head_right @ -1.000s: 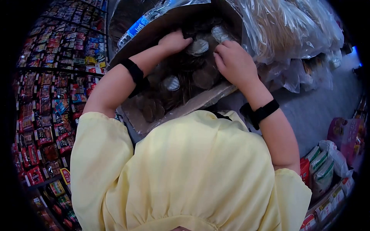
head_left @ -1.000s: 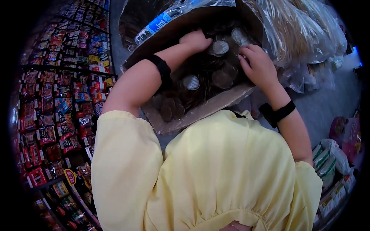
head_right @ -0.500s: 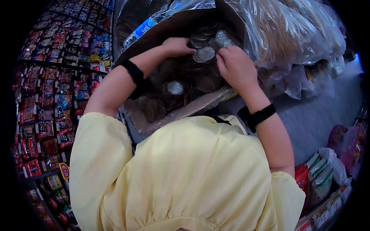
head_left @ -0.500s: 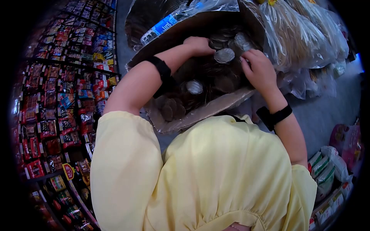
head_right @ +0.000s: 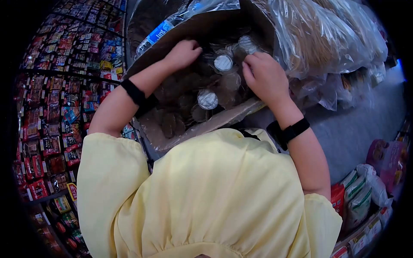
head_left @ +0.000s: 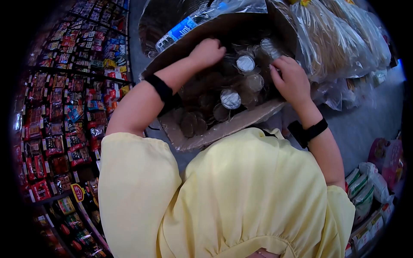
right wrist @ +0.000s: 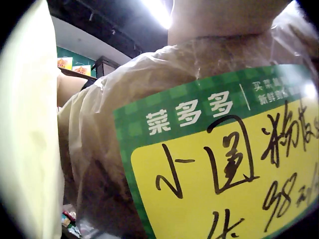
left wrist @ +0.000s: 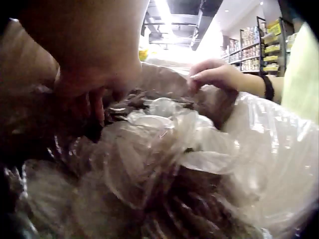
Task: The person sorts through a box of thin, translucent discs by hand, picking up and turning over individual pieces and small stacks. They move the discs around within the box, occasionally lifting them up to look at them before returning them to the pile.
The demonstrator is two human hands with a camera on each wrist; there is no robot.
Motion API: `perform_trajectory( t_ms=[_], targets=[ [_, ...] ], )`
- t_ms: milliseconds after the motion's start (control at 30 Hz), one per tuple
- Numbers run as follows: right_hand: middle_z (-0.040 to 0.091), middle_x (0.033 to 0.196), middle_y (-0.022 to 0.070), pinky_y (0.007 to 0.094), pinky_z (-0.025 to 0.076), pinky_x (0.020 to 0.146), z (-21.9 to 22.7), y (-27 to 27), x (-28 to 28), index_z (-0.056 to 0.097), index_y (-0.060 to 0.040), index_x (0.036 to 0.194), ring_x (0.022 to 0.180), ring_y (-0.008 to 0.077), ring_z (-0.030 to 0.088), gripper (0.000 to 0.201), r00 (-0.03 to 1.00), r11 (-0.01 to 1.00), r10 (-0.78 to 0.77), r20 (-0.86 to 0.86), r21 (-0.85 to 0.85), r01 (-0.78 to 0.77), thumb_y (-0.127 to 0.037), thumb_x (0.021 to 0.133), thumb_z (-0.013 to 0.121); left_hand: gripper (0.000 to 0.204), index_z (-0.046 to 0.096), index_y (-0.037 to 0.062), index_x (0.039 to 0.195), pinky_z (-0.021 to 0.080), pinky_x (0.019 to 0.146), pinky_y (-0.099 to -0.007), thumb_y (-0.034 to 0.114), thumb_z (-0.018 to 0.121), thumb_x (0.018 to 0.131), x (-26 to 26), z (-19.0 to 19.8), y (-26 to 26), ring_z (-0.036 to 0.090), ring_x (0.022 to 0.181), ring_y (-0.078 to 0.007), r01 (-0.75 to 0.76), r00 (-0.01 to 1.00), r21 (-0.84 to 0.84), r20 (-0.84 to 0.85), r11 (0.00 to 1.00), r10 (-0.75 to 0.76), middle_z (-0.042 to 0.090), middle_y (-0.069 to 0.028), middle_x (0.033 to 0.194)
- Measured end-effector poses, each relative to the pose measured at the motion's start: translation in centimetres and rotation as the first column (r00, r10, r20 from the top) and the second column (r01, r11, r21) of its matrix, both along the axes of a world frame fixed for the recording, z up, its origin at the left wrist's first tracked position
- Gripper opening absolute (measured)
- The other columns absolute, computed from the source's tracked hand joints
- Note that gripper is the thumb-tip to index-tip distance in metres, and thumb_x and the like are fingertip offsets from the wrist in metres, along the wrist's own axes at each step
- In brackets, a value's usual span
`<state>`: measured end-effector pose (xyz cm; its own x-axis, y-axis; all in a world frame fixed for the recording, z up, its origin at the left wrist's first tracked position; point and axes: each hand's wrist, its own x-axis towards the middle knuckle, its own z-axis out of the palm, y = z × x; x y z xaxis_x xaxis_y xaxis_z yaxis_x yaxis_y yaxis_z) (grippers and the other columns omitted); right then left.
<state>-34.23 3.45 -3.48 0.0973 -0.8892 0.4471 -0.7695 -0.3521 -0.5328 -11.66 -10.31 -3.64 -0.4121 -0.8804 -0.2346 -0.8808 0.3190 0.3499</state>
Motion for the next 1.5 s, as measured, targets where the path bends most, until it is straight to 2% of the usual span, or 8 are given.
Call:
perform_trajectory(
  t_ms=[100,233,333,733,933,1100,1300,1500],
  targets=[
    [0.055,0.077,0.0115,0.0391,0.045,0.068,-0.1,-0.1,-0.1,0.058,-0.0038,0.078,0.079,0.0296,0.055,0.012,1.0,1.0,0.0,0.002,0.002,0.0,-0.014,0.079,0.054,0.04,0.056,-0.0044,0.104,0.041,0.089,-0.0416,0.026,0.053,0.078,0.8,-3.4,-1.0,0.052,0.101,-0.0391,0.116,0.993,-0.148,0.042,0.982,-0.111,0.055,-0.026,0.108],
    [0.055,0.077,0.0114,0.0388,0.045,0.068,-0.1,0.2,-0.1,0.059,-0.0039,0.078,0.079,0.0294,0.055,0.011,1.0,1.0,0.01,-0.001,0.0,-0.01,-0.014,0.078,0.054,0.051,0.055,-0.0072,0.105,0.041,0.089,-0.0409,0.036,0.055,0.078,-1.1,-3.2,-1.0,0.053,0.101,-0.0388,0.0,0.989,-0.041,0.149,0.999,0.006,0.056,-0.0269,0.107],
    [0.055,0.077,0.0112,0.0384,0.046,0.068,-0.2,0.2,-0.2,0.059,-0.004,0.078,0.079,0.0293,0.055,0.011,1.0,1.0,0.0,0.003,-0.022,0.0,-0.015,0.078,0.054,0.055,0.065,-0.0012,0.098,0.04,0.089,-0.0361,0.047,0.058,0.074,-1.3,-1.8,-2.7,0.055,0.102,-0.0332,-0.098,0.978,0.292,0.204,0.951,0.038,0.059,-0.0226,0.107],
    [0.056,0.076,0.0099,0.0378,0.046,0.065,-0.4,0.5,0.1,0.06,-0.0054,0.078,0.077,0.0286,0.055,0.011,1.0,0.996,-0.001,0.018,-0.084,0.003,-0.015,0.078,0.055,0.064,0.056,-0.0005,0.115,0.036,0.094,-0.0317,0.051,0.055,0.077,-0.5,-2.9,-3.6,0.052,0.108,-0.0255,-0.086,0.996,0.494,0.016,0.865,0.09,0.053,-0.0148,0.122],
    [0.056,0.074,0.0105,0.0379,0.046,0.065,-0.2,0.3,0.0,0.06,-0.005,0.077,0.075,0.029,0.056,0.011,0.999,0.997,-0.007,0.034,-0.074,0.009,-0.015,0.077,0.056,0.08,0.053,-0.0069,0.116,0.036,0.094,-0.0357,0.062,0.049,0.077,-0.7,-1.8,-3.2,0.051,0.11,-0.0321,0.172,0.902,0.323,0.327,0.931,-0.28,0.053,-0.0227,0.119],
    [0.056,0.074,0.0106,0.0379,0.046,0.065,-0.1,0.2,-0.1,0.059,-0.0046,0.077,0.075,0.0292,0.056,0.01,1.0,0.997,-0.002,0.031,-0.075,0.004,-0.014,0.077,0.056,0.084,0.057,-0.0094,0.107,0.039,0.092,-0.0367,0.068,0.043,0.077,-0.9,-1.7,-2.6,0.053,0.105,-0.0356,0.213,0.857,0.34,0.385,0.916,-0.342,0.056,-0.0256,0.112],
    [0.056,0.073,0.0105,0.0376,0.046,0.064,-0.3,0.3,-0.3,0.059,-0.0048,0.077,0.074,0.0291,0.056,0.01,0.999,0.997,0.007,0.048,-0.083,-0.003,-0.014,0.077,0.056,0.067,0.041,0.0071,0.132,0.029,0.1,-0.0315,0.056,0.041,0.086,-0.2,-4.0,-3.8,0.043,0.117,-0.0221,0.021,0.99,0.689,-0.113,0.725,0.079,0.044,-0.0116,0.132],
    [0.056,0.073,0.0105,0.0374,0.046,0.063,-0.2,0.3,-0.3,0.06,-0.0049,0.076,0.073,0.0292,0.056,0.009,0.998,0.997,0.007,0.061,-0.08,-0.002,-0.014,0.076,0.057,0.057,0.047,0.0116,0.128,0.032,0.097,-0.0305,0.049,0.047,0.084,-0.3,-3.7,-4.4,0.047,0.112,-0.0206,-0.239,0.965,0.568,0.051,0.787,0.256,0.048,-0.0086,0.128]
  ],
)
